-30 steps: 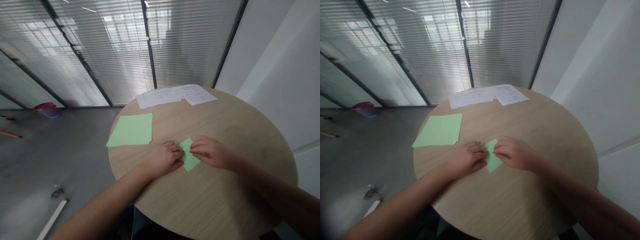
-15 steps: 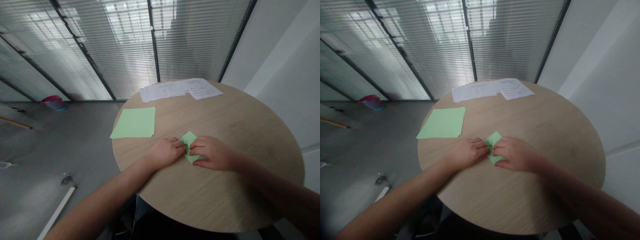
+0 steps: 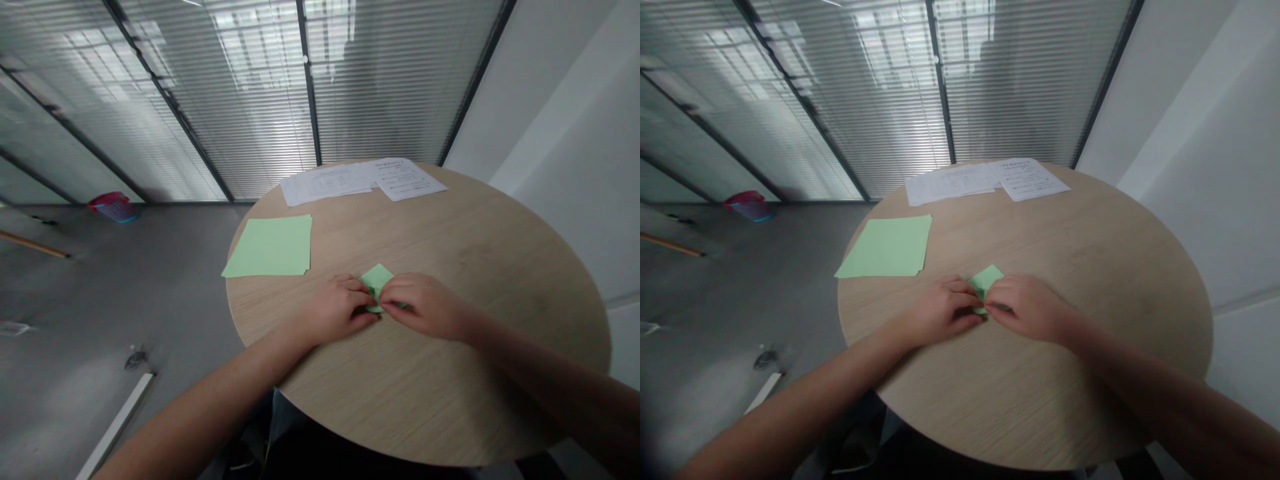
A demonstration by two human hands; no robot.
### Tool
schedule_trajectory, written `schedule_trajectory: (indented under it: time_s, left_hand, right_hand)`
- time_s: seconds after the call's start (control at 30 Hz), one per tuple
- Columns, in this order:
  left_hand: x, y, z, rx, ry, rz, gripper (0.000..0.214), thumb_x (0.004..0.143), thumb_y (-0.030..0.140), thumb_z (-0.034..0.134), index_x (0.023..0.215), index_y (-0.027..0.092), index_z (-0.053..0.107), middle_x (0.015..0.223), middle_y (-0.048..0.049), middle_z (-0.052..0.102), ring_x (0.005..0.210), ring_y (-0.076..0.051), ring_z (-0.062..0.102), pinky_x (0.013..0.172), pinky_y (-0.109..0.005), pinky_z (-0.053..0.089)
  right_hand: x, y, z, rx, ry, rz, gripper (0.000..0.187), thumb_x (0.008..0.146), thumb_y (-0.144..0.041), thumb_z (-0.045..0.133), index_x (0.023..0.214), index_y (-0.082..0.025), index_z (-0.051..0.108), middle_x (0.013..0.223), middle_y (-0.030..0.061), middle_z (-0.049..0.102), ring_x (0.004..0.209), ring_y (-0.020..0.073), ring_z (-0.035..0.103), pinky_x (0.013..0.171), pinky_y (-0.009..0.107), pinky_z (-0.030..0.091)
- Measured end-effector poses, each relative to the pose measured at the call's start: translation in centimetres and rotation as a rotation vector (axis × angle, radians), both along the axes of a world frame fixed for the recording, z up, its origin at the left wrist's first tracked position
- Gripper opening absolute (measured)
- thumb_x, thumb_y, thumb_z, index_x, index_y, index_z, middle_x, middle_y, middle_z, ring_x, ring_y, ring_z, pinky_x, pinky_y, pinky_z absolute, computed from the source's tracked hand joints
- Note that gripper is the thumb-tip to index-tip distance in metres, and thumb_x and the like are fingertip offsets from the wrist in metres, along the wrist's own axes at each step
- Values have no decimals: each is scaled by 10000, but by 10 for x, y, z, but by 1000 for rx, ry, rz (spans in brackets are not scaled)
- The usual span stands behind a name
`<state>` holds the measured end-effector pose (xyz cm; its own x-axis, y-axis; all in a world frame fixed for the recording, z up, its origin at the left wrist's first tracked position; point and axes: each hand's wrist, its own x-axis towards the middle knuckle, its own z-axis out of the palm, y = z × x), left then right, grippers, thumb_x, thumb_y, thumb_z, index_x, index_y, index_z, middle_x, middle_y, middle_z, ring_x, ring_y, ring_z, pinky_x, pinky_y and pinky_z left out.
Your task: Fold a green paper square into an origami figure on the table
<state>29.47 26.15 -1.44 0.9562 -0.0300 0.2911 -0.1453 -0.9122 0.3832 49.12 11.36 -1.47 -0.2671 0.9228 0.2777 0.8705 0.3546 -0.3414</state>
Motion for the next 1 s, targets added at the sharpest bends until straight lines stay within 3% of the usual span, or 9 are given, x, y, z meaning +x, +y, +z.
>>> schedule_trajectory:
  time_s: [0.3,0.57,0.73,1.0]
  left_hand:
    - [5,-1,-5,-290,15,143,80,894,171,727,821,185,757,811,-21,741,775,-166,657,761,-302,492]
    - [3,0,-4,-464,51,177,158,921,265,729,794,173,744,735,-3,702,686,-133,627,667,-259,459]
    - [2,0,-4,-478,37,182,136,903,259,751,792,181,760,733,-5,713,690,-131,625,674,-256,443]
    - [0,2,-3,-515,74,202,182,944,270,700,802,178,767,735,-2,725,674,-120,621,667,-250,442]
  right_hand:
    - [7,1,-6,54,202,-17,202,1055,-278,555,992,-198,729,967,63,774,903,203,701,811,339,510]
    - [12,3,-14,193,308,19,48,973,-216,676,1011,-232,701,972,42,746,918,186,684,832,323,527]
    - [12,3,-14,89,318,-33,71,946,-279,718,997,-239,688,973,40,732,914,200,680,834,343,528]
    - [16,4,-16,12,288,51,129,983,-341,691,997,-221,737,970,45,764,900,185,703,811,321,528]
